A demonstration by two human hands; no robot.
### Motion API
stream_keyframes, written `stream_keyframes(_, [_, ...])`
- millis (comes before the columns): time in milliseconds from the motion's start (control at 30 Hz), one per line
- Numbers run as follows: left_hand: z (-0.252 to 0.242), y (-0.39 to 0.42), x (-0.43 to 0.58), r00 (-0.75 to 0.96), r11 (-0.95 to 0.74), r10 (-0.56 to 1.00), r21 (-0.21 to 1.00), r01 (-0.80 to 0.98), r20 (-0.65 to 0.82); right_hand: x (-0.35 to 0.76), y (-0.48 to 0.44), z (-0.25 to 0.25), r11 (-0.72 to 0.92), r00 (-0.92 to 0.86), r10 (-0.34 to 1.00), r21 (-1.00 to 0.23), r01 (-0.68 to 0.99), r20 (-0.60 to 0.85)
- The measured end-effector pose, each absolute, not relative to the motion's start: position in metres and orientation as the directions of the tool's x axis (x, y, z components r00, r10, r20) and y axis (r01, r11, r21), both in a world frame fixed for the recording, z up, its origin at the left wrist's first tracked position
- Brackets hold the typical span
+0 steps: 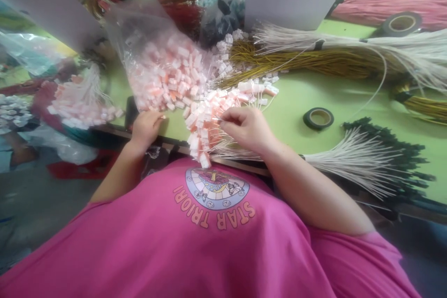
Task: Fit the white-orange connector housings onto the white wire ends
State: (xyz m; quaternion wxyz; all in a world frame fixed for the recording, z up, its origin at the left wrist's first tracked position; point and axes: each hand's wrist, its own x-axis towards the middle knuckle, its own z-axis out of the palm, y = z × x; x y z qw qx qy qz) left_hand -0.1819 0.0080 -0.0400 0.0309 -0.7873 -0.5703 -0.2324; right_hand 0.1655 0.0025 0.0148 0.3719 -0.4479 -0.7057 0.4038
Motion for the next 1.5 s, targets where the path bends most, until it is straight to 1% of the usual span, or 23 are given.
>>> stream_keyframes(67, [-0.031, 0.011, -0.156, 0.199, -0.383, 0.842, 0.295, 0.875, 0.502, 0.163, 0.0, 0.013, 0.416, -0.328, 0.897, -0.816, 0.402, 0.296])
stream_keyframes(100, [-0.023, 0.009, -0.141, 0.164, -0.407, 0.824, 0.367, 0.836, 0.542, 0.162, -0.001, 0.012, 0.479, -0.345, 0.87, -0.769, 0.423, 0.352])
stream_keyframes(133, [-0.014, 0.006, -0.124, 0.133, -0.426, 0.834, 0.473, 0.771, 0.535, 0.162, -0.002, 0.012, 0.523, -0.363, 0.847, -0.733, 0.434, 0.389])
stream_keyframes(167, [-0.004, 0.001, -0.107, 0.11, -0.433, 0.863, 0.606, 0.667, 0.494, 0.161, -0.002, 0.012, 0.544, -0.376, 0.834, -0.715, 0.439, 0.404])
stream_keyframes(200, [0.006, -0.004, -0.091, 0.124, -0.404, 0.908, 0.753, 0.519, 0.401, 0.162, -0.003, 0.012, 0.542, -0.376, 0.835, -0.715, 0.441, 0.401])
stream_keyframes(233, [0.015, -0.009, -0.075, 0.199, -0.329, 0.941, 0.87, 0.368, 0.272, 0.162, -0.003, 0.013, 0.523, -0.366, 0.847, -0.729, 0.442, 0.387])
stream_keyframes(267, [0.023, -0.014, -0.062, 0.25, -0.229, 0.954, 0.937, 0.263, 0.164, 0.163, -0.003, 0.014, 0.497, -0.35, 0.862, -0.748, 0.44, 0.366])
stream_keyframes(333, [0.032, -0.019, -0.042, 0.322, -0.058, 0.947, 0.989, 0.137, 0.011, 0.164, -0.004, 0.017, 0.451, -0.333, 0.884, -0.784, 0.427, 0.327])
stream_keyframes(400, [0.034, -0.02, -0.03, 0.327, 0.033, 0.943, 0.995, 0.091, -0.061, 0.166, -0.004, 0.019, 0.45, -0.348, 0.881, -0.794, 0.409, 0.32])
stream_keyframes(467, [0.033, -0.019, -0.025, 0.301, 0.058, 0.95, 0.995, 0.083, -0.081, 0.167, -0.005, 0.018, 0.486, -0.363, 0.862, -0.776, 0.401, 0.353])
stream_keyframes(533, [0.031, -0.017, -0.023, 0.268, 0.059, 0.96, 0.993, 0.103, -0.085, 0.166, -0.007, 0.016, 0.53, -0.352, 0.844, -0.735, 0.424, 0.405])
stream_keyframes(700, [0.032, -0.018, -0.023, 0.231, 0.05, 0.969, 0.982, 0.18, -0.092, 0.162, -0.012, 0.008, 0.595, -0.333, 0.8, -0.587, 0.548, 0.5])
stream_keyframes(833, [0.032, -0.019, -0.023, 0.227, 0.013, 0.972, 0.974, 0.226, -0.066, 0.161, -0.012, 0.007, 0.622, -0.336, 0.773, -0.536, 0.571, 0.539])
stream_keyframes(933, [0.032, -0.02, -0.023, 0.236, -0.012, 0.97, 0.967, 0.255, -0.05, 0.161, -0.013, 0.007, 0.62, -0.34, 0.775, -0.538, 0.57, 0.533])
stream_keyframes(1033, [0.032, -0.021, -0.022, 0.231, -0.078, 0.973, 0.948, 0.31, 0.004, 0.161, -0.012, 0.007, 0.595, -0.34, 0.798, -0.554, 0.582, 0.498])
stream_keyframes(1167, [0.031, -0.02, -0.023, 0.239, -0.18, 0.967, 0.903, 0.39, 0.089, 0.162, -0.01, 0.009, 0.543, -0.367, 0.84, -0.613, 0.574, 0.4])
stream_keyframes(1333, [0.029, -0.019, -0.025, 0.279, -0.244, 0.951, 0.879, 0.41, 0.134, 0.163, -0.007, 0.014, 0.482, -0.39, 0.871, -0.676, 0.557, 0.299])
stream_keyframes(1500, [0.027, -0.019, -0.025, 0.335, -0.369, 0.915, 0.803, 0.468, 0.225, 0.163, -0.007, 0.015, 0.461, -0.389, 0.877, -0.717, 0.522, 0.281])
